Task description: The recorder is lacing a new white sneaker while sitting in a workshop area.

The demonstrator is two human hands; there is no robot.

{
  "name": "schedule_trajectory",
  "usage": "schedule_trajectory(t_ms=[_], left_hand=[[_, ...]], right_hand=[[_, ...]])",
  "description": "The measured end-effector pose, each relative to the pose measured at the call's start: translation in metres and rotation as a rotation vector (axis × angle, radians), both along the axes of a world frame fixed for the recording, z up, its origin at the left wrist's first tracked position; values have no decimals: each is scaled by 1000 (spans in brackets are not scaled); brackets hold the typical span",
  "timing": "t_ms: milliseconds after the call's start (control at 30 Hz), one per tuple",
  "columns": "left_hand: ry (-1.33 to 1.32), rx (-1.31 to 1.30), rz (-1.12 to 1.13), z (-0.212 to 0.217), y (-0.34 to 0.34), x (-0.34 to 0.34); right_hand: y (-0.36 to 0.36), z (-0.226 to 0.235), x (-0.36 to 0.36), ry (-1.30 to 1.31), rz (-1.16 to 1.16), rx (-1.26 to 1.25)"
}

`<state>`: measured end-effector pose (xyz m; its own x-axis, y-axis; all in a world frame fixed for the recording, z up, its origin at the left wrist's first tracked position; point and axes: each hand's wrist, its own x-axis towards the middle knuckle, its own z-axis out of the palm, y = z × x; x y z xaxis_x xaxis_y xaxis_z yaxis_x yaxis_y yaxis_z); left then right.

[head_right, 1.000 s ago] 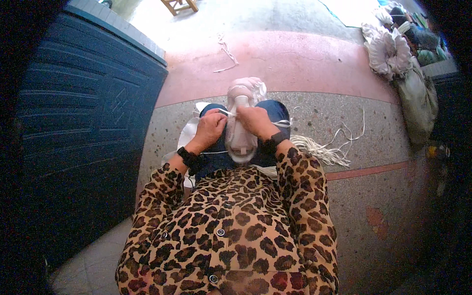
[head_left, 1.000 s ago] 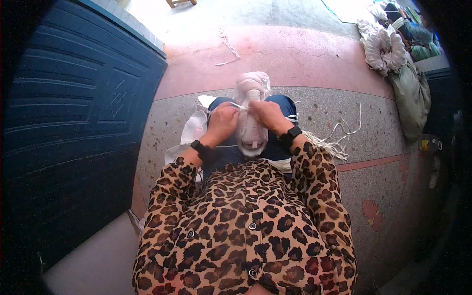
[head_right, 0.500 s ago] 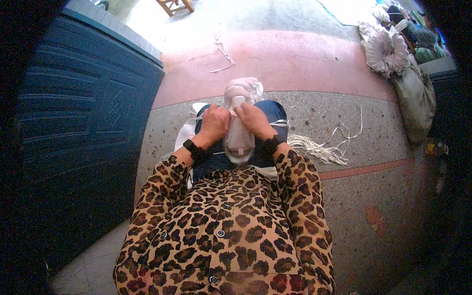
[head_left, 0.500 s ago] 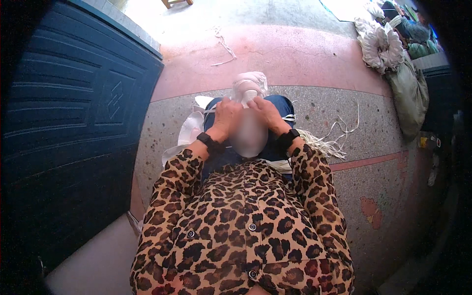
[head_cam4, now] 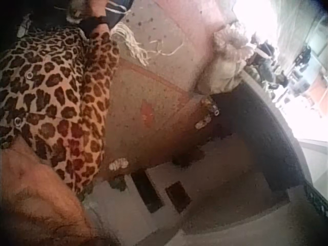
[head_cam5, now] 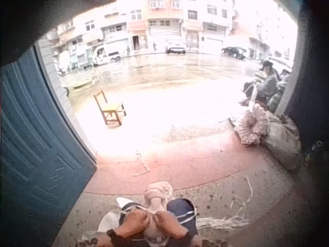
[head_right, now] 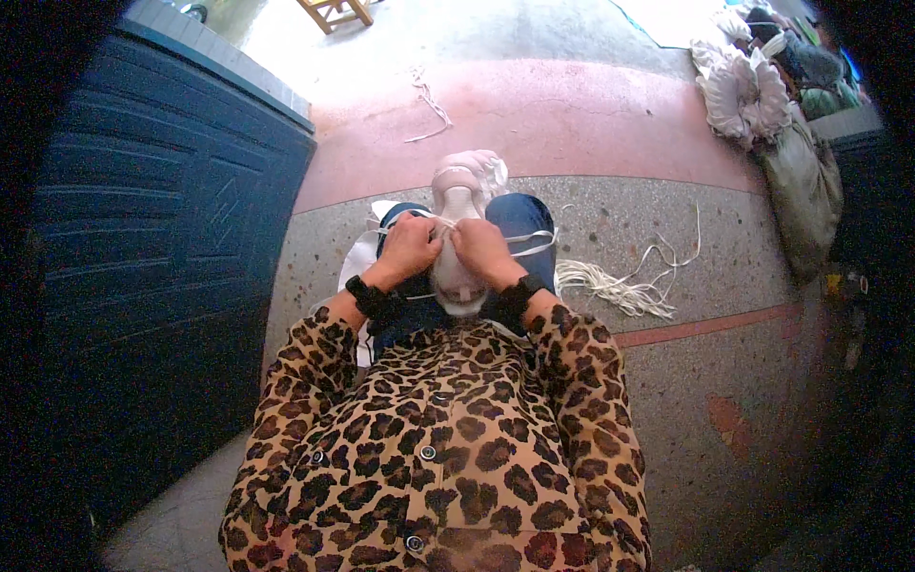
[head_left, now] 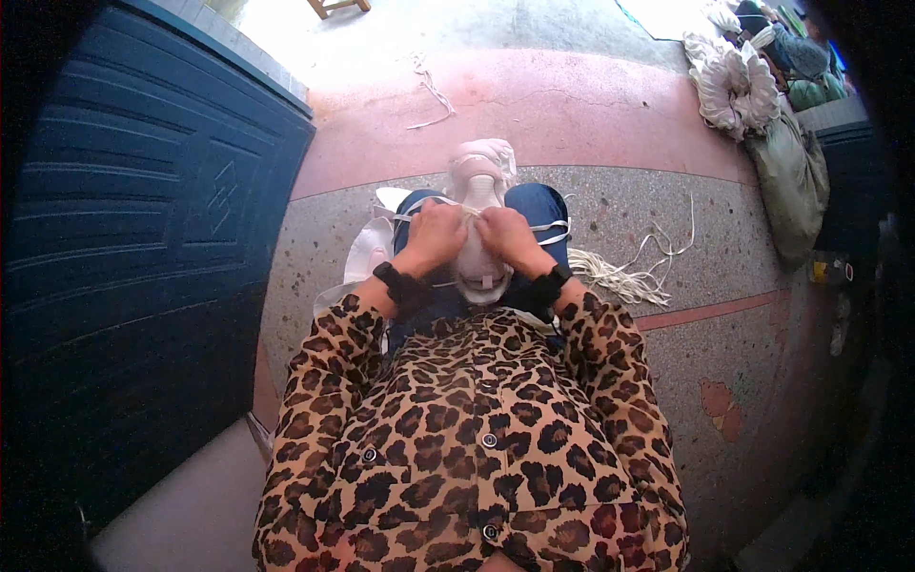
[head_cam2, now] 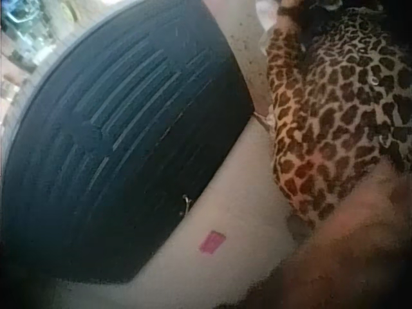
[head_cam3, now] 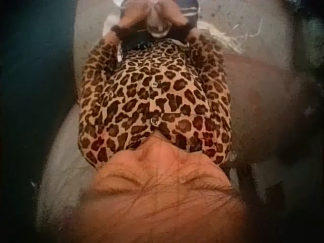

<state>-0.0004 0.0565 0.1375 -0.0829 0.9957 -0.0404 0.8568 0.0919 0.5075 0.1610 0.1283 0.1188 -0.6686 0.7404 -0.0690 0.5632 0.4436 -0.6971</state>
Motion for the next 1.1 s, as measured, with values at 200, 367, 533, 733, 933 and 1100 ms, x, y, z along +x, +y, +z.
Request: schedule_trajectory(t_ms=[200,367,533,733,933,1100], left_hand=[[-99,-129,-89,-9,7,-17],[-150,-43,-60,-13,7,-20],[-62,-43,-114,-19,5,-21],[-112,-57,-139,-16,8,-24],[-70,313,-200,16,-17,-13],[-76,389,-446,41,-15,20]], right_hand=[[-19,8,-10,-95,-59,114],[-19,5,-18,-238,96,252],[-21,-3,-16,-198,116,315],[-29,-6,-23,-197,47,332],[-18,31,35,-178,221,95],[-28,62,96,154,123,-461]])
